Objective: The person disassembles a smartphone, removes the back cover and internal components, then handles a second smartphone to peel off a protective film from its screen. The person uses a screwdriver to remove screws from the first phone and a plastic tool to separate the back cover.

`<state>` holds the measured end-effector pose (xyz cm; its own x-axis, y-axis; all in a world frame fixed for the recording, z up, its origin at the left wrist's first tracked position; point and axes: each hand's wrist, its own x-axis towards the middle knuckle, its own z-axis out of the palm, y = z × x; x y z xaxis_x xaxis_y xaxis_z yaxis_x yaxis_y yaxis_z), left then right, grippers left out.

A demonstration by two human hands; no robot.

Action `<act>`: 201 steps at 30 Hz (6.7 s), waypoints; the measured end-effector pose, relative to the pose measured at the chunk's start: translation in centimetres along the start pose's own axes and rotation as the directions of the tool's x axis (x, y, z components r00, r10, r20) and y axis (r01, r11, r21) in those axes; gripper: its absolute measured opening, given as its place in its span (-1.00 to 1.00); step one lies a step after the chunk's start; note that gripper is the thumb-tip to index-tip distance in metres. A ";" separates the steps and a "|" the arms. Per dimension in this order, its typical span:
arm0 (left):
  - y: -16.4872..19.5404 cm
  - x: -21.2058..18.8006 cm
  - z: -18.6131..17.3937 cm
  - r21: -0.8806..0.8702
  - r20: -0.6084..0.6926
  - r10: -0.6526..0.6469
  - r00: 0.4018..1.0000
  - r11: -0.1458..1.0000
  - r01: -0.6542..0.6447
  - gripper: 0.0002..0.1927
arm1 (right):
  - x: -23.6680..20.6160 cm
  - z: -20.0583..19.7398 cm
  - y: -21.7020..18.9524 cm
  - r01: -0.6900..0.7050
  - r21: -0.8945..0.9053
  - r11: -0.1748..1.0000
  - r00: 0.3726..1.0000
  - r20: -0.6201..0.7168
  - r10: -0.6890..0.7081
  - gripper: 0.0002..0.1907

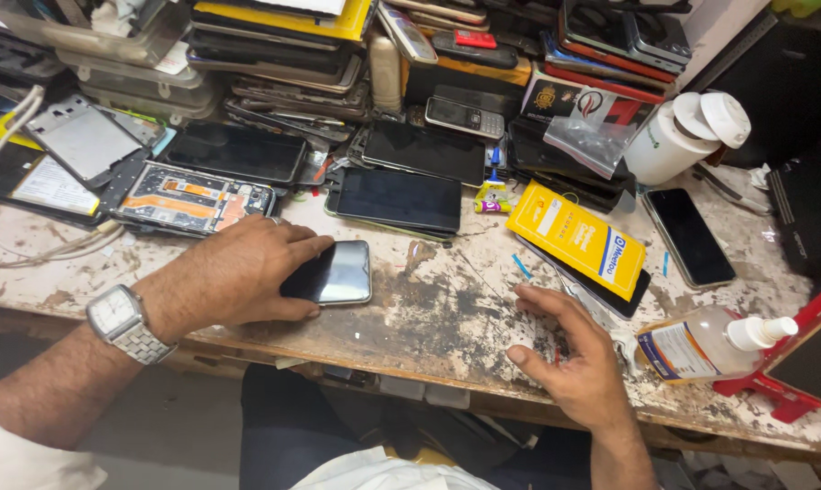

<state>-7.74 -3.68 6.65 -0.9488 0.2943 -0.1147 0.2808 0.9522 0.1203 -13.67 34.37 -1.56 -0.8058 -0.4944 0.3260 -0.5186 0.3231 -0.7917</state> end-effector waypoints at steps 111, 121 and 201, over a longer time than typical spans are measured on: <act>14.8 2.9 9.8 -0.810 -0.140 -0.352 0.926 -0.497 -0.311 -0.46 | -4.5 -3.9 2.0 -0.275 -0.808 0.521 0.951 -0.151 0.268 -0.61; 14.6 1.3 7.3 -0.070 -0.829 0.147 0.540 0.930 -0.361 -0.30 | -4.2 -2.9 2.6 -0.199 -0.848 0.492 0.980 -0.185 0.077 -0.71; 16.2 3.6 12.6 -0.730 -0.414 -0.496 0.763 -0.321 -0.604 -0.32 | -5.7 4.0 -5.9 -0.153 0.247 0.957 0.988 0.040 0.148 -0.87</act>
<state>-4.81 13.88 -4.22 -0.9235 -0.2815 0.2607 0.3773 -0.5431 0.7501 -4.87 32.01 -0.80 -0.8615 -0.4729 0.1850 -0.3027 0.1857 -0.9348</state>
